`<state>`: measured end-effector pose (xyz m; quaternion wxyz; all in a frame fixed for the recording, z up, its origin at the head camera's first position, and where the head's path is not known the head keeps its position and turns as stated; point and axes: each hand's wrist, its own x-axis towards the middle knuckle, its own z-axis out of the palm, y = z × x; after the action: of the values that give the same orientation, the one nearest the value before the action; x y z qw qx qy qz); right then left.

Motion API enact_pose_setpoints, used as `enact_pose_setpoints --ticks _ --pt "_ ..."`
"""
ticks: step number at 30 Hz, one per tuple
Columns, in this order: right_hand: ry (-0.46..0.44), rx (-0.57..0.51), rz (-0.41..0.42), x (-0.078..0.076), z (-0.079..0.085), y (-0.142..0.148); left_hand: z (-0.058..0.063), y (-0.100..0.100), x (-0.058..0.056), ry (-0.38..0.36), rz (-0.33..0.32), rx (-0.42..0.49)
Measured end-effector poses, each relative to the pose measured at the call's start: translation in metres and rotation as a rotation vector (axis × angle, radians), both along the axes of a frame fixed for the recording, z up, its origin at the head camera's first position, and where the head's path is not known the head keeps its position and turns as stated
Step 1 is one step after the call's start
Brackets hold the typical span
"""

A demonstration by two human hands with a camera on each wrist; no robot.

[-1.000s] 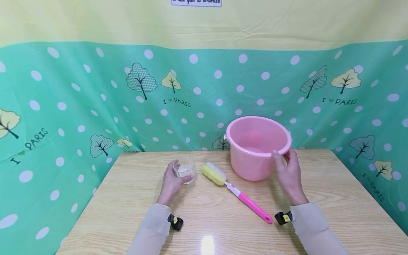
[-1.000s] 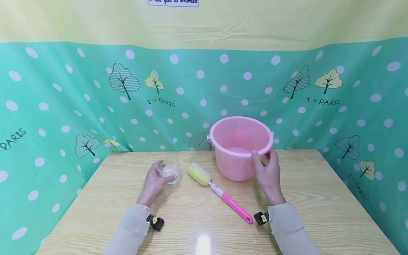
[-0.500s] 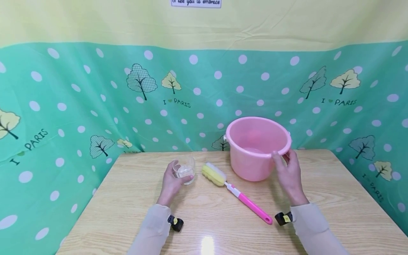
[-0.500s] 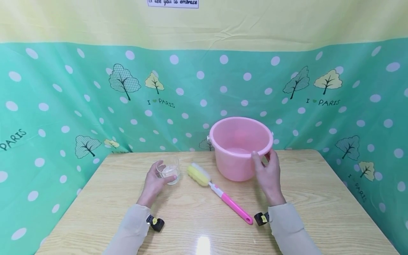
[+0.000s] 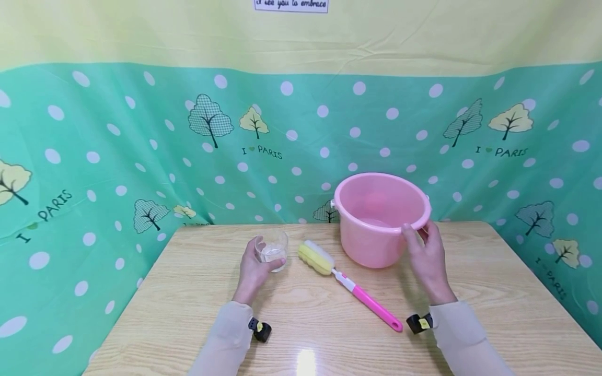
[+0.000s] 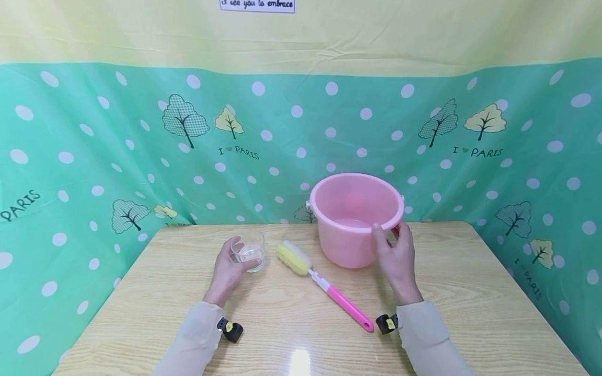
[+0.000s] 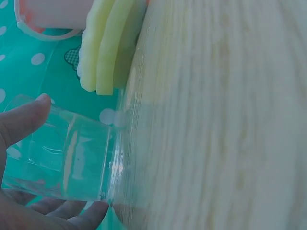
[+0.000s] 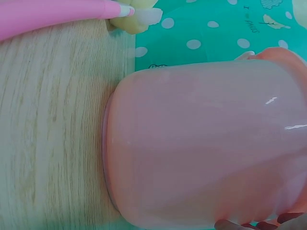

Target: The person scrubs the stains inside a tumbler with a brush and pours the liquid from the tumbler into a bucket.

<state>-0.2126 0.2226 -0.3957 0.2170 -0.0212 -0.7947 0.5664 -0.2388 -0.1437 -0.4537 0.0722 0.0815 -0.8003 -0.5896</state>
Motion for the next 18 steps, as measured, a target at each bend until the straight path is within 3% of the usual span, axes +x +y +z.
enact_pose_setpoints --ticks 18 --pt "-0.015 0.005 0.003 0.0006 0.0001 0.0005 0.0047 0.0012 0.0013 -0.004 0.023 0.003"
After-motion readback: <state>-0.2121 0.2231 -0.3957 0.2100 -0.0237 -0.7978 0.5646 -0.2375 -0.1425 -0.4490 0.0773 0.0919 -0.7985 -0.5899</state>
